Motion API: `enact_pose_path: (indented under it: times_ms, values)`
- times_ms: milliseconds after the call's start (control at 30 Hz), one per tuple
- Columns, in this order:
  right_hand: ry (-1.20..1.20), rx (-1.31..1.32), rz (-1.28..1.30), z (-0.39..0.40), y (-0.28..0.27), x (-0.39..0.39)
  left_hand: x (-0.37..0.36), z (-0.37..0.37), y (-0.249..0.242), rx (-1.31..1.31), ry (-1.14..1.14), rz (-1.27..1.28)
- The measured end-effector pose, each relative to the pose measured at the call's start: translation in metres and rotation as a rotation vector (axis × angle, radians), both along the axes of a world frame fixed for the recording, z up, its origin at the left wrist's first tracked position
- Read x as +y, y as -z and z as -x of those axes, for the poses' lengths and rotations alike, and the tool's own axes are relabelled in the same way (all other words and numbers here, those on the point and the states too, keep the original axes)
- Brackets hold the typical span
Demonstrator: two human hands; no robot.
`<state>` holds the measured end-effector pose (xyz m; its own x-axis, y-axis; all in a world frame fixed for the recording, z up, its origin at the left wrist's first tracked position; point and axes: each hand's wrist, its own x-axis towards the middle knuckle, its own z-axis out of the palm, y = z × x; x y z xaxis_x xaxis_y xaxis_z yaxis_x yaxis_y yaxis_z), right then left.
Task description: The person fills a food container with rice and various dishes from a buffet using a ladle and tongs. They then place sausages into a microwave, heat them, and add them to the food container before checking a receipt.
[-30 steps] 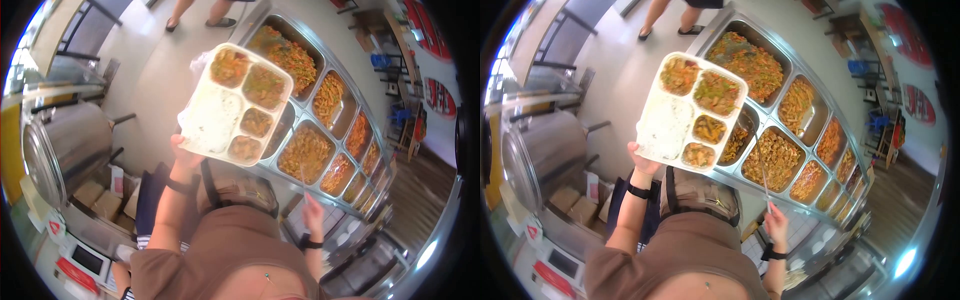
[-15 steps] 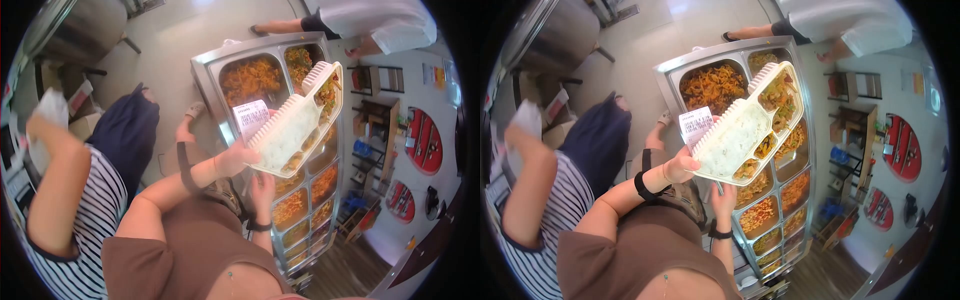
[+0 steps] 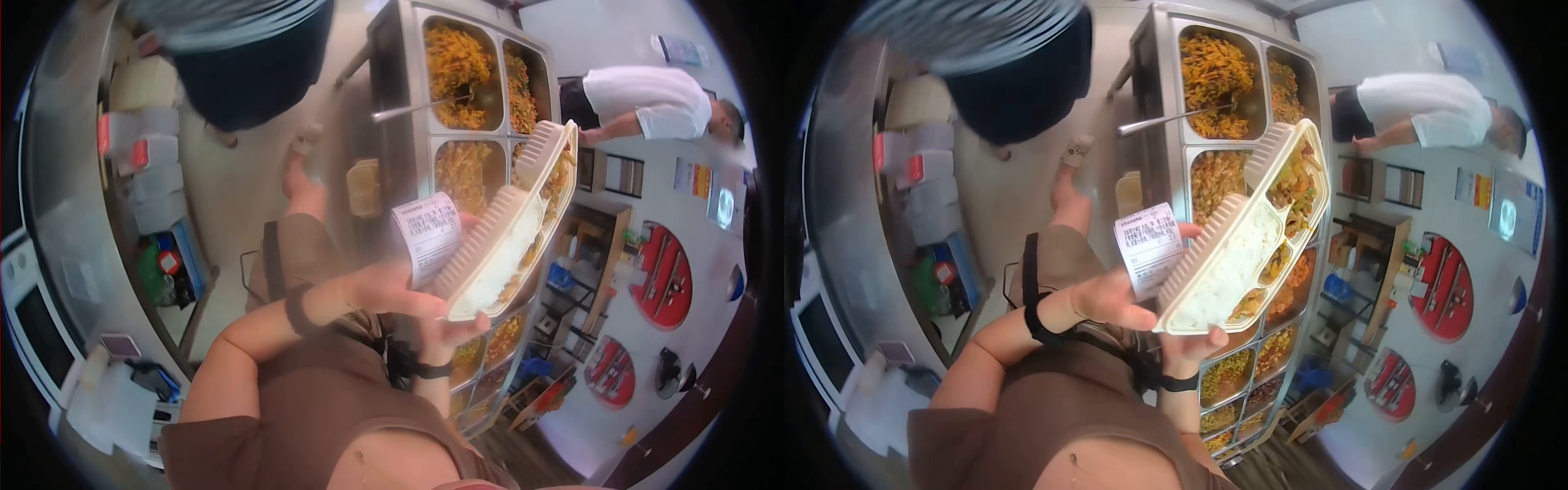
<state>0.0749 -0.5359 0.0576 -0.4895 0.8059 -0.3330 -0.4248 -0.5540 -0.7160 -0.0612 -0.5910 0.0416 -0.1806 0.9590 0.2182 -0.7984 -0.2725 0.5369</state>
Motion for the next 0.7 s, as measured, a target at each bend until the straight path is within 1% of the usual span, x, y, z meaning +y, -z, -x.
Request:
enact_pose_path:
  times_ms: [33,67,133,167,200,267,333,400,500,533,633,700]
  values:
    - [-0.036,0.039,0.019,-0.013,0.0,-0.005,-0.015,-0.005,-0.003,-0.033,-0.13,-0.072]
    - [-0.072,0.082,0.039,-0.023,0.0,-0.008,-0.029,-0.009,-0.001,-0.029,-0.15,-0.074]
    - [-0.141,0.101,0.029,-0.032,0.002,-0.012,-0.056,-0.009,0.007,-0.04,-0.098,0.051]
    - [-0.19,0.016,-0.003,-0.039,0.002,-0.017,-0.071,-0.013,0.005,0.138,-0.316,0.137]
    - [-0.243,-0.07,-0.034,-0.044,0.003,-0.023,-0.085,-0.016,0.007,0.144,-0.346,0.157]
    - [-0.293,-0.068,-0.018,-0.049,0.006,-0.034,-0.113,-0.023,0.012,0.04,-0.521,0.155]
    - [-0.334,-0.051,-0.019,-0.057,0.01,-0.042,-0.145,-0.027,0.009,0.066,-0.582,0.21]
    - [-0.44,-0.028,-0.003,-0.058,0.009,-0.051,-0.173,-0.034,0.006,0.009,-0.639,0.252]
    - [-0.556,-0.043,0.015,-0.063,0.008,-0.068,-0.214,-0.05,0.004,0.005,-0.752,0.275]
    - [-0.64,-0.018,0.033,-0.068,0.012,-0.067,-0.228,-0.058,0.006,0.011,-0.776,0.28]
    - [-0.872,0.037,0.076,-0.082,0.005,-0.07,-0.265,-0.086,-0.013,0.029,-0.943,0.292]
    - [-0.972,0.021,0.094,-0.092,-0.011,-0.072,-0.29,-0.116,-0.044,-0.128,-0.971,0.288]
